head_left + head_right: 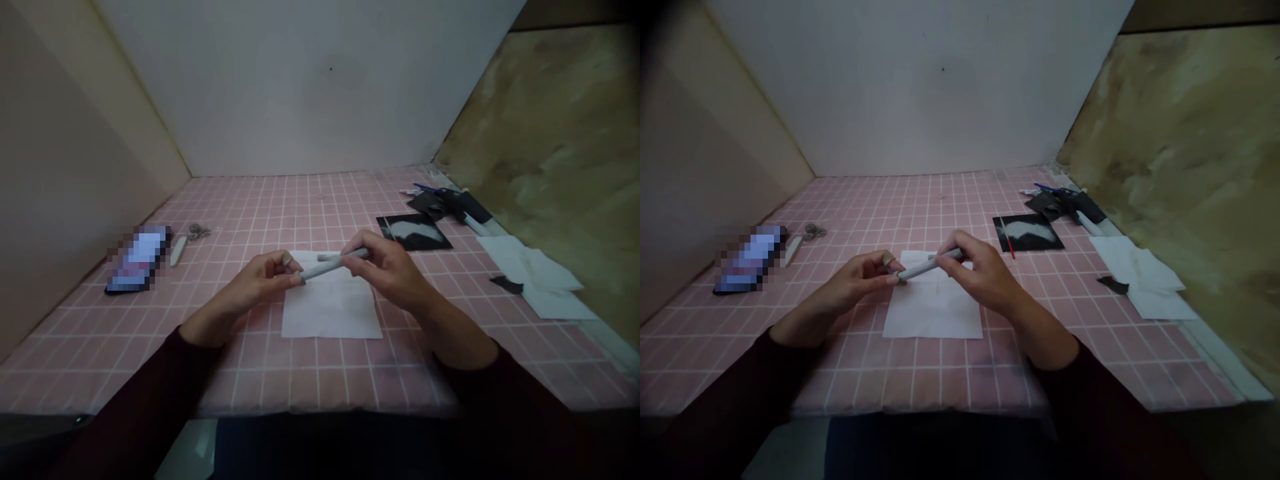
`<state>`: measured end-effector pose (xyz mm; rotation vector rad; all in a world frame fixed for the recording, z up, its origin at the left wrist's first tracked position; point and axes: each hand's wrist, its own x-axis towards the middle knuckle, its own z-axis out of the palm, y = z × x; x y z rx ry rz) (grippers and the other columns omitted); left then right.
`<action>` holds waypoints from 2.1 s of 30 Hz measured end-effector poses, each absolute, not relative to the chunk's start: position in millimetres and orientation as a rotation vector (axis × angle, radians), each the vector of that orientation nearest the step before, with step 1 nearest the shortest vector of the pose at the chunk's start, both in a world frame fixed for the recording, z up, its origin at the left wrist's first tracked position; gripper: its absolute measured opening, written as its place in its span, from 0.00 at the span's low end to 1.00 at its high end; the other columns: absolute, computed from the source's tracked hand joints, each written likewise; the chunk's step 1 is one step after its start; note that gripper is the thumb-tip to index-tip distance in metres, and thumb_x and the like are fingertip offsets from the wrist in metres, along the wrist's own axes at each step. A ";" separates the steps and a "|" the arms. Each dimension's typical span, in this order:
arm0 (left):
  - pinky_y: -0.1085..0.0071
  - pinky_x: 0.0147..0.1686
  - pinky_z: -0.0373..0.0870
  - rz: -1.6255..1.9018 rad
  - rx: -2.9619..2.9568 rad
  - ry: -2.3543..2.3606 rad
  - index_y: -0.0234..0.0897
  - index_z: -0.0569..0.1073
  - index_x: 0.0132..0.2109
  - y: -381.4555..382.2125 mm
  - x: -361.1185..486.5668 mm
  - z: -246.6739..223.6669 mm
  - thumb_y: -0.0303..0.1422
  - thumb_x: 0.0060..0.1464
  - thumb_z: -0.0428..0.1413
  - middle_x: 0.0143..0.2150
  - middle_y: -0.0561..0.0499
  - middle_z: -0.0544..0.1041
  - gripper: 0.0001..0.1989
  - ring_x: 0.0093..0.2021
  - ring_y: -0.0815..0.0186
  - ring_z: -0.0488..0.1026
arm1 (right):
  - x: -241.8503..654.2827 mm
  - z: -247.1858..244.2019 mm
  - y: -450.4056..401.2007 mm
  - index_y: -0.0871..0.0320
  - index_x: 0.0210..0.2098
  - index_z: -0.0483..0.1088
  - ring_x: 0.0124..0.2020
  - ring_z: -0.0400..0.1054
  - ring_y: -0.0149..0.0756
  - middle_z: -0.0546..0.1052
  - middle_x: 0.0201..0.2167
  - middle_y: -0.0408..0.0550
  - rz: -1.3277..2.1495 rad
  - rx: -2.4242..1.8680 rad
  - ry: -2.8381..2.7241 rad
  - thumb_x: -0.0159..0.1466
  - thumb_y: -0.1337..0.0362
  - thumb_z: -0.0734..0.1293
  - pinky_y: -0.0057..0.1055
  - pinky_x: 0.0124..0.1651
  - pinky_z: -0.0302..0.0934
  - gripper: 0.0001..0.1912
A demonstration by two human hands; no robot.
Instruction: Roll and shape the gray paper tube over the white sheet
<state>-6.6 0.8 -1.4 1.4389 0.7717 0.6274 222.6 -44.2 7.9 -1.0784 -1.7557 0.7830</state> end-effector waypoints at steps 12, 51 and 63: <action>0.70 0.36 0.67 0.514 1.329 0.730 0.34 0.72 0.39 5.8 -11.0 -4.4 0.36 0.51 0.65 0.35 0.50 0.77 0.13 0.34 0.67 0.74 | 221.8 10.1 -47.2 0.57 0.41 0.72 0.39 0.71 0.33 0.77 0.37 0.46 0.789 -1.004 -1.927 0.68 0.67 0.64 0.32 0.43 0.62 0.05; 0.67 0.40 0.68 0.644 2.058 0.799 0.37 0.75 0.40 1.8 -9.2 -0.3 0.35 0.56 0.61 0.38 0.50 0.76 0.07 0.39 0.64 0.73 | 214.3 0.2 -44.6 0.58 0.31 0.67 0.25 0.64 0.29 0.70 0.23 0.39 1.029 -1.194 -1.779 0.65 0.61 0.65 0.28 0.30 0.56 0.08; 0.74 0.32 0.64 0.539 1.352 0.772 0.35 0.72 0.38 4.9 -11.9 -2.4 0.33 0.48 0.67 0.32 0.53 0.76 0.13 0.31 0.70 0.72 | 222.4 6.3 -45.3 0.57 0.38 0.70 0.34 0.66 0.31 0.72 0.33 0.43 0.848 -0.981 -1.895 0.66 0.66 0.66 0.30 0.38 0.60 0.02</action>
